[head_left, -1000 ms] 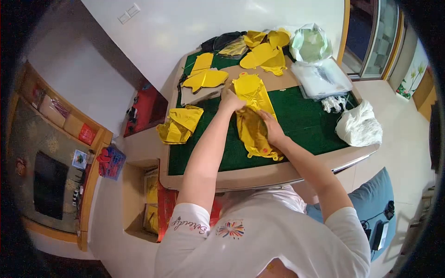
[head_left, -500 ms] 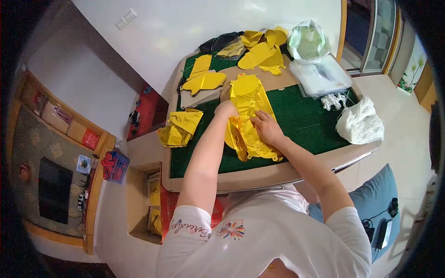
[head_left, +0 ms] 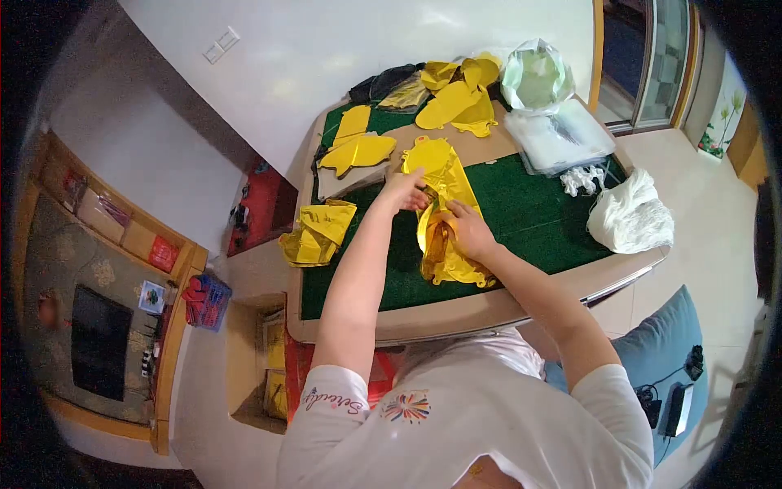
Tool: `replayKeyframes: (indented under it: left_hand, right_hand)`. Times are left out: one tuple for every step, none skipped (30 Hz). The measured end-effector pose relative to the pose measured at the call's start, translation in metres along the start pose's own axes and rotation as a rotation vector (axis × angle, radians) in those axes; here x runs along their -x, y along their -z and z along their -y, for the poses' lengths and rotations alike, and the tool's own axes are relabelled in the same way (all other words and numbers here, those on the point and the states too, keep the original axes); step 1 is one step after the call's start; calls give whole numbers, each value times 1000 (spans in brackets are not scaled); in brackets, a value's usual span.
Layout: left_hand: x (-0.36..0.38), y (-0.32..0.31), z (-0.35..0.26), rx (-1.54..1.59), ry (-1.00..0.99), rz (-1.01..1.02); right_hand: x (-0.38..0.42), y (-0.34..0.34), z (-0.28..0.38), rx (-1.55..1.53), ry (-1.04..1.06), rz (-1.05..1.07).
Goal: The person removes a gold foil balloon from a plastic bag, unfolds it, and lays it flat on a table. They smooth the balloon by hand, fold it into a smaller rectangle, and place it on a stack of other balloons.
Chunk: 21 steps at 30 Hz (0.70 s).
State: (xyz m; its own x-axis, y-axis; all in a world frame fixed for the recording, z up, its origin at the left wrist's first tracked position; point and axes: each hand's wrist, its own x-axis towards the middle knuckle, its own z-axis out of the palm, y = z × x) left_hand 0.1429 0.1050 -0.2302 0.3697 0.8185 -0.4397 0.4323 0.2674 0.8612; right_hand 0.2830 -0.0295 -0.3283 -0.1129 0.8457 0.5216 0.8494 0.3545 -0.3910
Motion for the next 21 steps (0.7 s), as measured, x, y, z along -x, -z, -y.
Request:
replayKeyframes:
  left_hand:
    - [4, 4, 5, 53, -91, -57]
    - [9, 7, 11, 106, -184, -114]
    - [2, 11, 30, -205, -426, -337]
    - [-7, 15, 55, -520, -662, -557]
    - [-6, 15, 70, -618, -704, -580]
    - [-10, 15, 91, -522, -732, -498]
    - [-1, 9, 97, -589, -707, -475]
    - [5, 3, 101, -655, -681, -450]
    - [3, 0, 107, -654, -678, -447]
    - [1, -2, 114, -859, -754, -410]
    - [-2, -4, 119, -1062, -826, -370]
    - [-11, -3, 130, -1030, -801, -352]
    - [5, -12, 118, -991, -733, -347]
    - [21, -21, 104, -952, -666, -342]
    - [30, -26, 96, -992, -623, -330]
    - [31, -28, 95, -990, -623, -332]
    - [32, -30, 95, -986, -593, -337]
    - [33, -32, 94, -983, -563, -341]
    - [33, -33, 93, -961, -572, -334]
    - [35, -35, 92, -959, -572, -335]
    - [38, -38, 89, -1033, -572, -323]
  right_hand:
    - [0, -1, 0, 3, -11, 2]
    - [0, -2, -1, 8, -20, 2]
    - [1, 5, 3, 7, -33, 28]
    - [1, 5, 3, 5, -35, 26]
    - [2, 4, 2, -5, -33, 13]
    - [2, 3, 2, -15, -32, 2]
    - [2, 3, 2, -18, -34, 2]
    - [2, 3, 2, -27, -30, 1]
    - [2, 2, 2, -36, -26, 1]
    - [2, 1, 1, -36, -28, 5]
    - [2, 0, 0, -48, -14, -12]
    - [1, -1, -1, -58, 2, -30]
    - [1, -1, 0, -56, 5, -27]
    - [1, 0, 1, -63, -7, -19]
    - [1, 1, 1, -69, -19, -12]
    - [1, 1, 0, -68, -16, -11]
    - [1, 1, -1, -39, -18, 12]
    - [1, 0, -2, -9, -20, 34]
    - [0, -1, -4, -8, -18, 35]
    - [0, -2, -5, -28, -1, 28]
    - [1, -5, -7, -49, 16, 22]
